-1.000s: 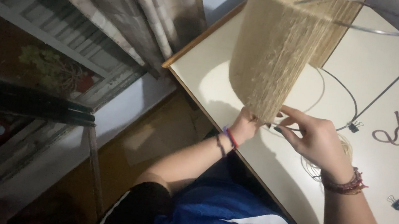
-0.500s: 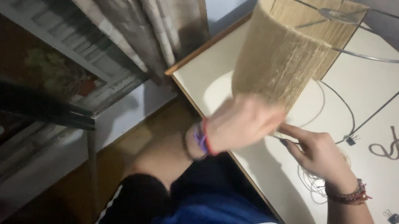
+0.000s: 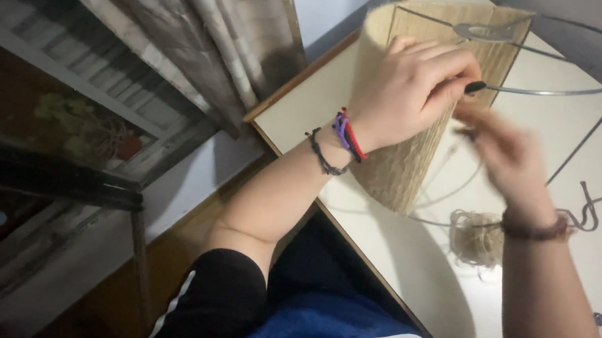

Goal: Wrapping twine around a wire lampshade frame to create a decorative cover, using clips to secure the ends.

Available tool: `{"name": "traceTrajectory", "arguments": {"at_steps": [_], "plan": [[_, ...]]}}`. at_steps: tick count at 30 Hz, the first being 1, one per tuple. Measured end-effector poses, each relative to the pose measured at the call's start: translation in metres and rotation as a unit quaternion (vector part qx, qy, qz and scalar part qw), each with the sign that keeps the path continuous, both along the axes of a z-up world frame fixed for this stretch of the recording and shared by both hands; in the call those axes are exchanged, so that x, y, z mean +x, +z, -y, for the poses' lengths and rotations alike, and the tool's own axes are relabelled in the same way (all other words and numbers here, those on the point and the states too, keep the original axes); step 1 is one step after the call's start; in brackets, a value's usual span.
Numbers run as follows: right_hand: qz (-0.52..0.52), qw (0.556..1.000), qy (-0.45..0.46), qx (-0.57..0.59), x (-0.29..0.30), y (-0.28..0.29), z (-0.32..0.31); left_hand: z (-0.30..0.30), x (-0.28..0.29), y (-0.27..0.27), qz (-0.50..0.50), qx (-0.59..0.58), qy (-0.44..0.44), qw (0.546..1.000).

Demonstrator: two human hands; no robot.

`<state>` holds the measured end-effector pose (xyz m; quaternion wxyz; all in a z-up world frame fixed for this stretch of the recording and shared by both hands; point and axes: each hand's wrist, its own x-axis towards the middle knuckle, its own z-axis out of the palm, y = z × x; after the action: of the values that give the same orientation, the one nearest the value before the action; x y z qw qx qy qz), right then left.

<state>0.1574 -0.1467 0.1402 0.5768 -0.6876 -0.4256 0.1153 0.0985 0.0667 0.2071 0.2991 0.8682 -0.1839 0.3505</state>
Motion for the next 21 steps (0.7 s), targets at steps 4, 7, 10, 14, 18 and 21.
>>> {"name": "traceTrajectory", "arguments": {"at_steps": [4,7,10,14,18,21], "plan": [[-0.100,0.981,0.004,0.164,0.040,0.013,-0.008,0.003,-0.004,0.006,-0.019,-0.003,-0.019,1.000],[-0.097,0.983,0.028,0.151,0.047,0.035,-0.024,0.003,-0.001,0.009,-0.023,-0.010,-0.026,0.999],[-0.127,0.959,0.062,0.244,0.059,0.039,-0.041,0.005,0.000,0.012,-0.045,-0.028,-0.020,0.998],[-0.122,0.945,0.136,0.270,0.066,0.035,-0.060,0.005,0.005,0.012,-0.026,-0.017,0.078,0.996],[-0.073,0.946,0.207,0.237,0.064,0.044,-0.071,0.011,0.003,0.020,-0.012,-0.045,0.095,0.994],[-0.213,0.941,0.117,0.237,0.059,0.040,-0.061,0.006,-0.005,0.027,0.005,-0.070,0.051,0.996]]}}
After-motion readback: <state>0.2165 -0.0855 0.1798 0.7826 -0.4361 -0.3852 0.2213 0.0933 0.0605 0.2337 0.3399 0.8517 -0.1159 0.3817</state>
